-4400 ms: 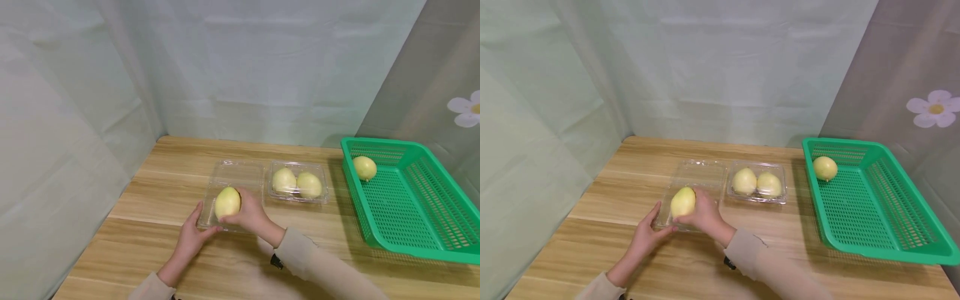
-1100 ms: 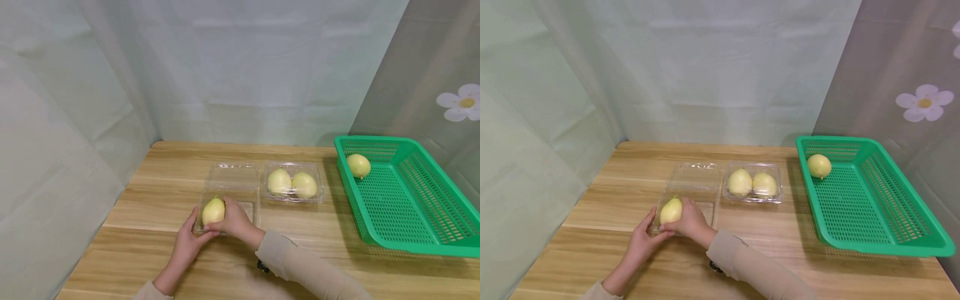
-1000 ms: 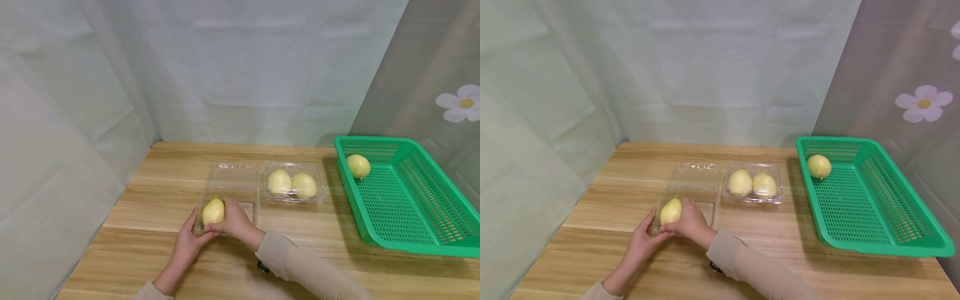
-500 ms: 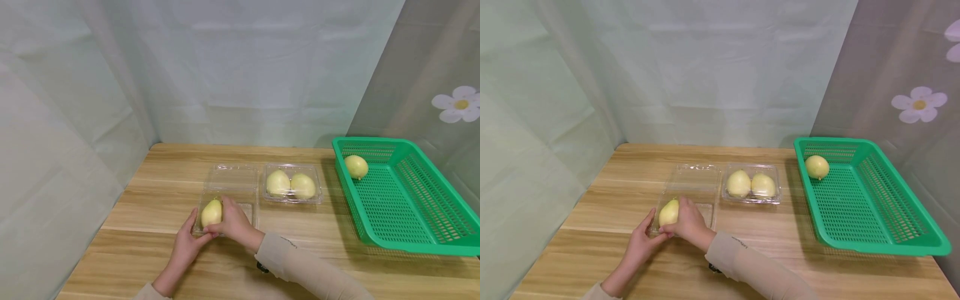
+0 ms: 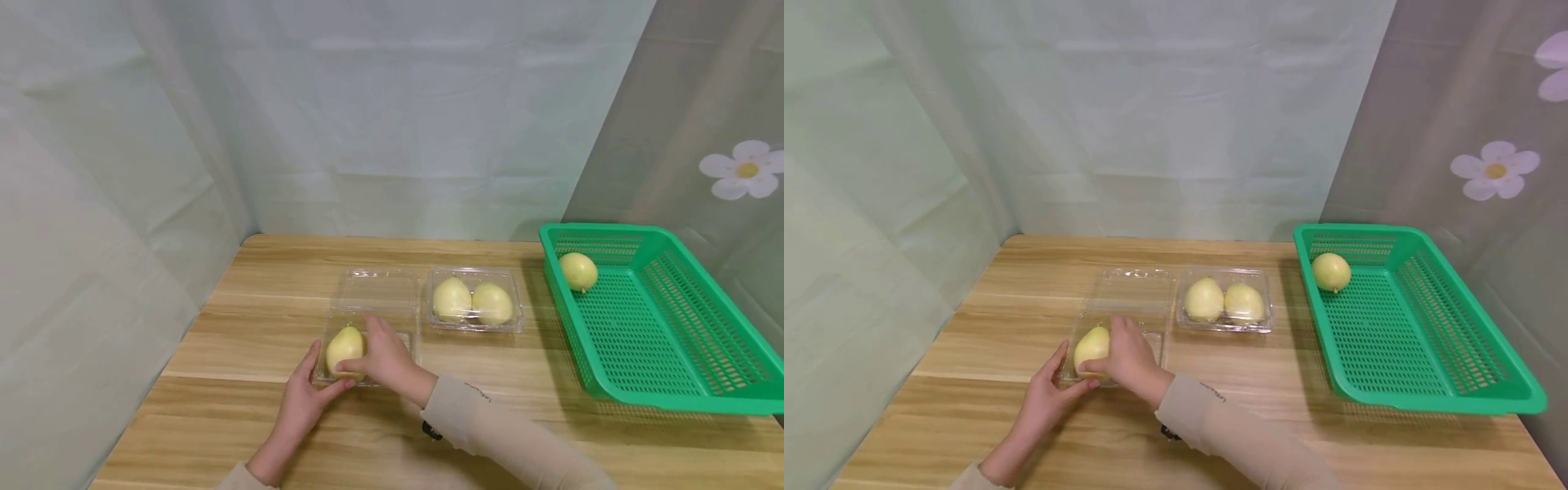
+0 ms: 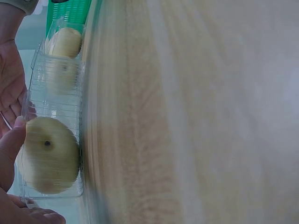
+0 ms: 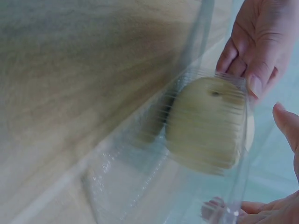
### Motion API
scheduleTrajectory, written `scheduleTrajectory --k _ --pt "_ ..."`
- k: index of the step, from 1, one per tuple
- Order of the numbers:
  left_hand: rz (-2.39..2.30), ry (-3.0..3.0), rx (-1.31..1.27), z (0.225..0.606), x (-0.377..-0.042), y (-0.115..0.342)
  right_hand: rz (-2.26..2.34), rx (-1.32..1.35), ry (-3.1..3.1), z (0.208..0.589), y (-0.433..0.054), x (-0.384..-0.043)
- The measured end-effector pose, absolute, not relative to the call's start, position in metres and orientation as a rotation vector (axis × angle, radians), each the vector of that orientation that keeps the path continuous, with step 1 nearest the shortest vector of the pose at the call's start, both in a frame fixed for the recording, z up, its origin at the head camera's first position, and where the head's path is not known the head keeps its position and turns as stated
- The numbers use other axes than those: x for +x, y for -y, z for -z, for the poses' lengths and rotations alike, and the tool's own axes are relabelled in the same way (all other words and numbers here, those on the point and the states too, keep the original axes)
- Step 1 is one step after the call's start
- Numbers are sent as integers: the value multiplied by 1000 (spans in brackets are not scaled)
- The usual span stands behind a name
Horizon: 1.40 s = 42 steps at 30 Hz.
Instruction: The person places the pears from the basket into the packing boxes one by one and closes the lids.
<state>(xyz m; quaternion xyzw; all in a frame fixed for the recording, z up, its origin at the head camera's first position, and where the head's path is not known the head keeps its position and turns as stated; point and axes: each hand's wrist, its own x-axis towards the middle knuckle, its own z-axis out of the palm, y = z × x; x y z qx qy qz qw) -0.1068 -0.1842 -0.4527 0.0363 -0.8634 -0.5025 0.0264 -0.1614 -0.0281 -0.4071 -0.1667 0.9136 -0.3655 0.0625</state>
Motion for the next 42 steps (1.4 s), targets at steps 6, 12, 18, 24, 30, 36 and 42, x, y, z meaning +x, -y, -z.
scheduleTrajectory --k 6,12,18,24,30,36,42 --pt "1552 2670 110 453 -107 186 1084 -520 -2774 398 24 -164" --pt "1555 2672 93 453 -108 186 1077 -549 -2775 388 19 -168" --pt "1548 2674 85 453 -107 186 1115 -545 -2755 380 13 -172" --pt "1526 2688 91 452 -107 187 1143 -509 -2759 374 5 -177" --pt "1519 2691 101 452 -108 186 1206 -478 -2738 369 -2 -182" --pt "1514 2680 89 454 -107 186 1214 -450 -2782 361 -15 -187" --pt "1529 2669 79 452 -106 184 1131 -415 -2854 349 -30 -191"
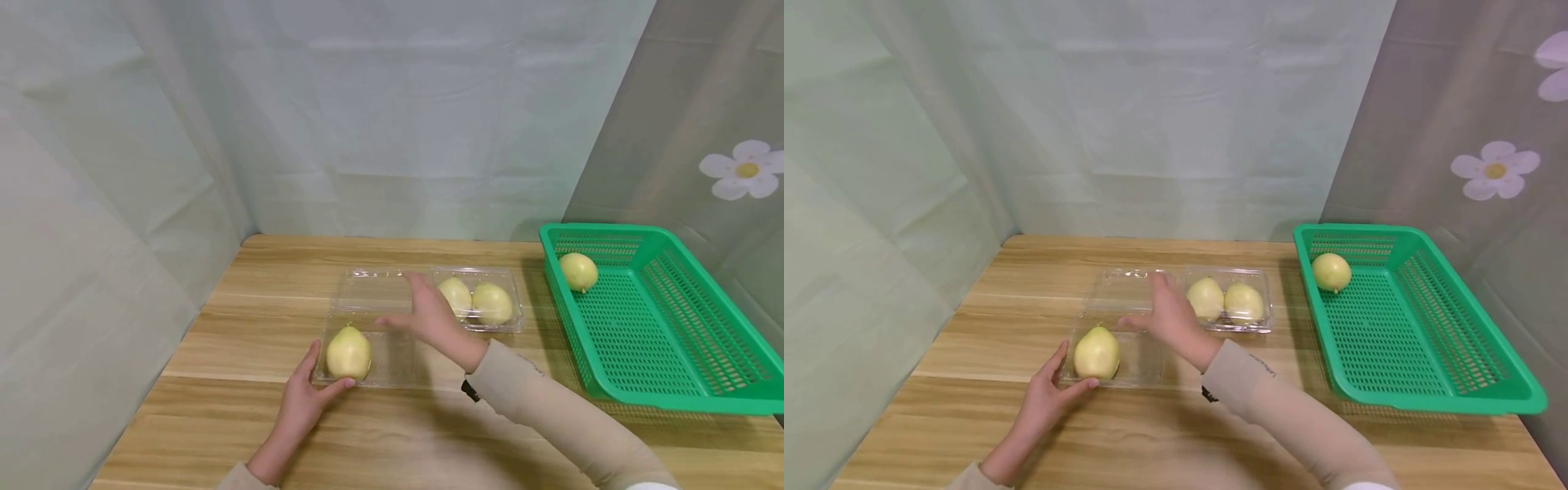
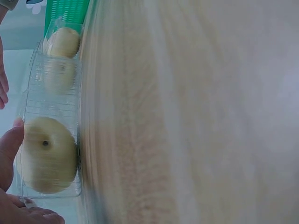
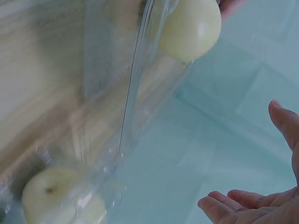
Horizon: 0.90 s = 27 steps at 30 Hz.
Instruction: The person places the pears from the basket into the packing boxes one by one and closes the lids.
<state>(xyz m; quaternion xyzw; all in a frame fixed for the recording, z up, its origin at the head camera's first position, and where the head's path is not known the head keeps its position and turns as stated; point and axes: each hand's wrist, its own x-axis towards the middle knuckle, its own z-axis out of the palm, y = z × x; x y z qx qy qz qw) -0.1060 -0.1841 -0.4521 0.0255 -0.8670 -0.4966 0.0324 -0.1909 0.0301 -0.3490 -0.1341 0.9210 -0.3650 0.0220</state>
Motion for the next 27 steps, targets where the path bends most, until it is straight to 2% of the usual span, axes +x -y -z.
scheduleTrajectory --k 27 --pt "1540 2663 112 454 -106 184 1078 -373 -2920 321 -89 -210"
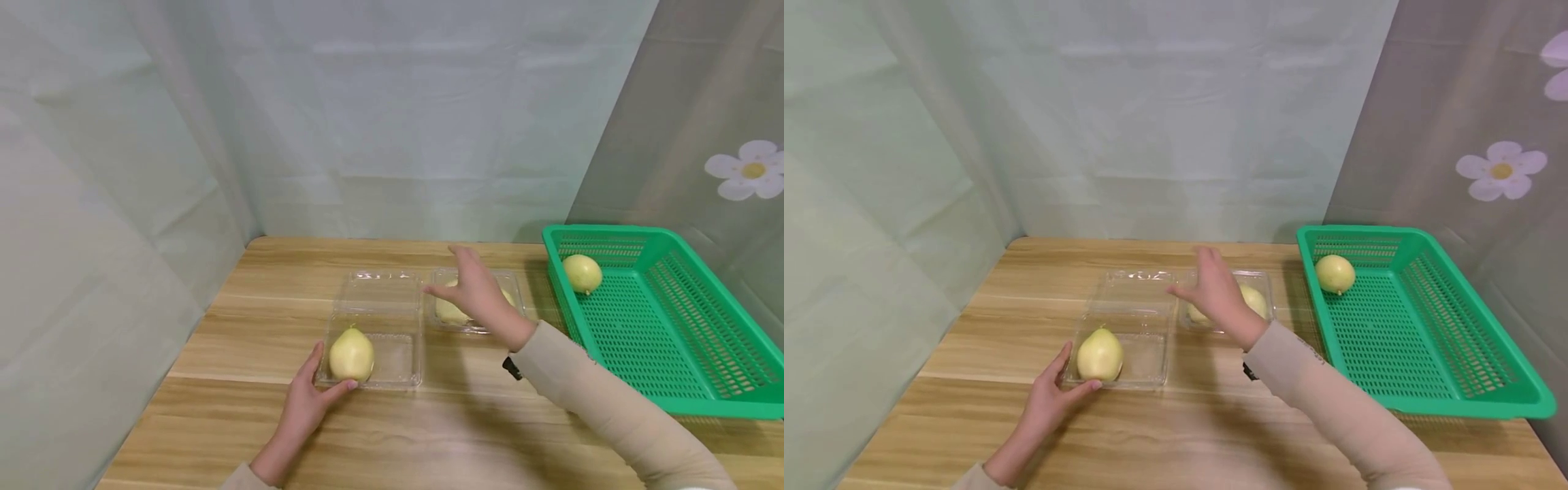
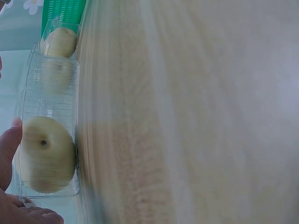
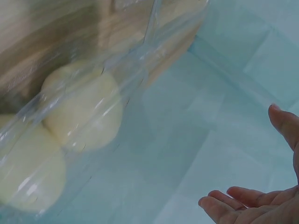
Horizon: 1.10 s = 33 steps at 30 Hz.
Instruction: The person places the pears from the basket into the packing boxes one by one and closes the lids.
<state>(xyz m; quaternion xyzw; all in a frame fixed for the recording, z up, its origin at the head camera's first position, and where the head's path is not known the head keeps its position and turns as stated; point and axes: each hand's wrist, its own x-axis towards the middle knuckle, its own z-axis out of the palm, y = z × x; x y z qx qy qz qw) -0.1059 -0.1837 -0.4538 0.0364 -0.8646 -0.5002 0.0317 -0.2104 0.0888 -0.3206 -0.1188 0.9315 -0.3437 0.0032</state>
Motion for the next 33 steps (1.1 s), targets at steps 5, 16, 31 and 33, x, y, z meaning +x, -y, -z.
scheduleTrajectory --k 5,16,31,33 --pt "1549 2667 116 454 -107 184 1086 -322 -2920 316 -100 -214" --pt "1528 2678 100 455 -107 185 1044 -265 -2969 301 -126 -215" --pt "1522 2675 97 456 -106 185 987 -206 -3100 287 -167 -217" --pt "1524 2675 96 456 -106 185 979 -193 -3104 286 -172 -217"
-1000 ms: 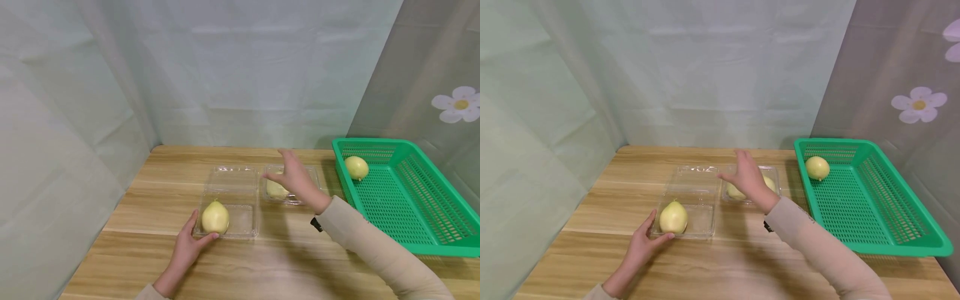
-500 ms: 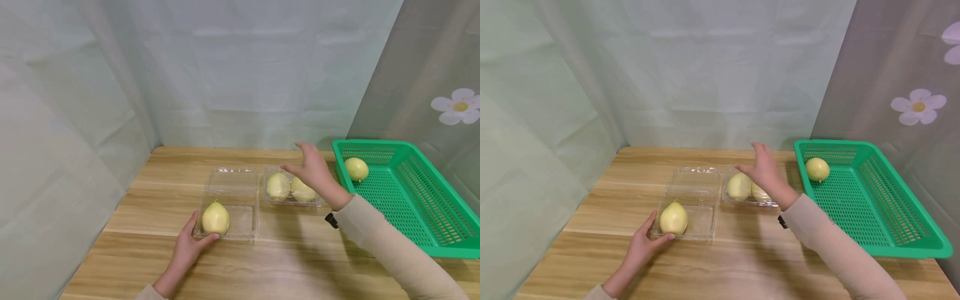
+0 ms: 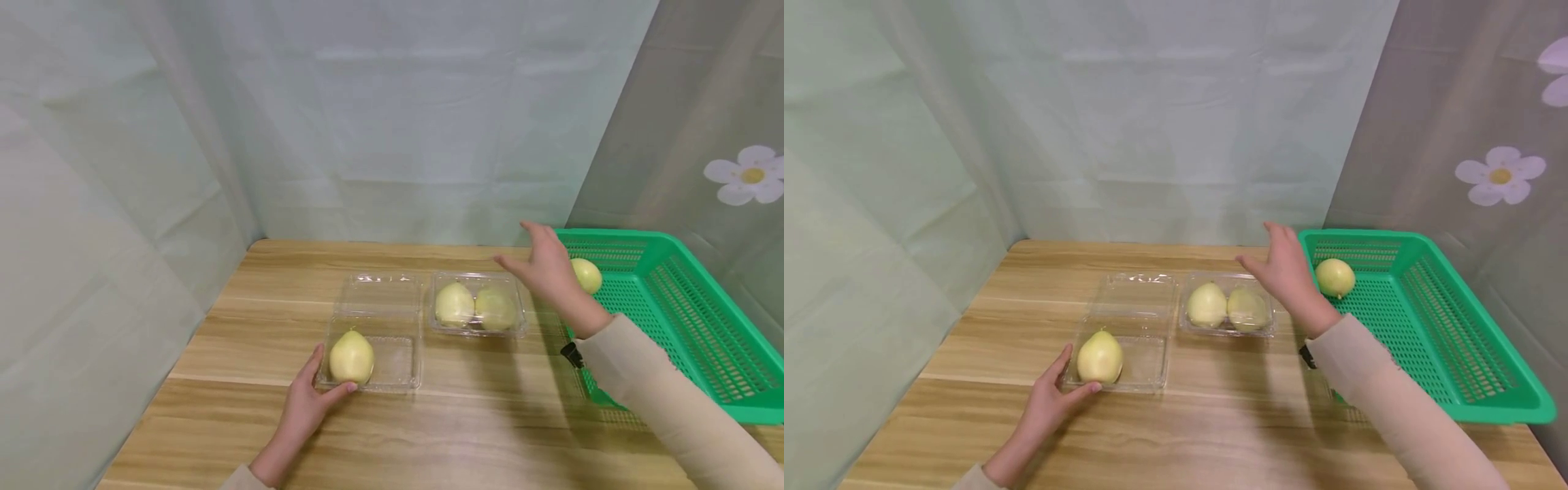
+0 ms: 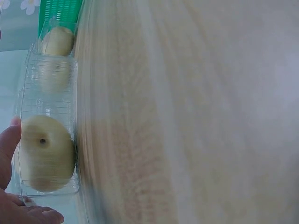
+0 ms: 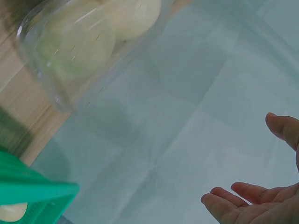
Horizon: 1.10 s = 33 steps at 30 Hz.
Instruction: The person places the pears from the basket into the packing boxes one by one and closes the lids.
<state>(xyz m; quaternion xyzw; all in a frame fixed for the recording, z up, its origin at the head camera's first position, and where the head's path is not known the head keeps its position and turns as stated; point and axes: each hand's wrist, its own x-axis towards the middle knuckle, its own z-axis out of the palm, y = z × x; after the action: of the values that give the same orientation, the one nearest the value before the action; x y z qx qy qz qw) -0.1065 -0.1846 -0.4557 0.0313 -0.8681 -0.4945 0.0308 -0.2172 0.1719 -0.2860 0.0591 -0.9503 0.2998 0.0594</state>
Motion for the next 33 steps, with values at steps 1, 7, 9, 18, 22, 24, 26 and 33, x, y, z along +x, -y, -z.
scheduleTrajectory --k 1,7,9,18,22,24,26,33 --pt "1522 2675 96 456 -106 185 -904 177 2877 285 -174 -218" --pt "1516 2683 100 456 -105 185 -880 142 2893 285 -191 -219" --pt "1518 2687 105 456 -105 186 -859 129 2899 285 -196 -219" --pt "1509 2687 111 455 -104 187 -799 86 2891 294 -215 -223" --pt "1518 2686 112 455 -103 187 -768 70 2883 298 -223 -226" --pt "1524 2685 115 455 -103 188 -773 59 2873 300 -227 -228" --pt "1530 2684 118 455 -102 188 -791 48 2859 302 -231 -230" --pt "1535 2678 120 456 -103 188 -853 -27 2805 309 -247 -235"
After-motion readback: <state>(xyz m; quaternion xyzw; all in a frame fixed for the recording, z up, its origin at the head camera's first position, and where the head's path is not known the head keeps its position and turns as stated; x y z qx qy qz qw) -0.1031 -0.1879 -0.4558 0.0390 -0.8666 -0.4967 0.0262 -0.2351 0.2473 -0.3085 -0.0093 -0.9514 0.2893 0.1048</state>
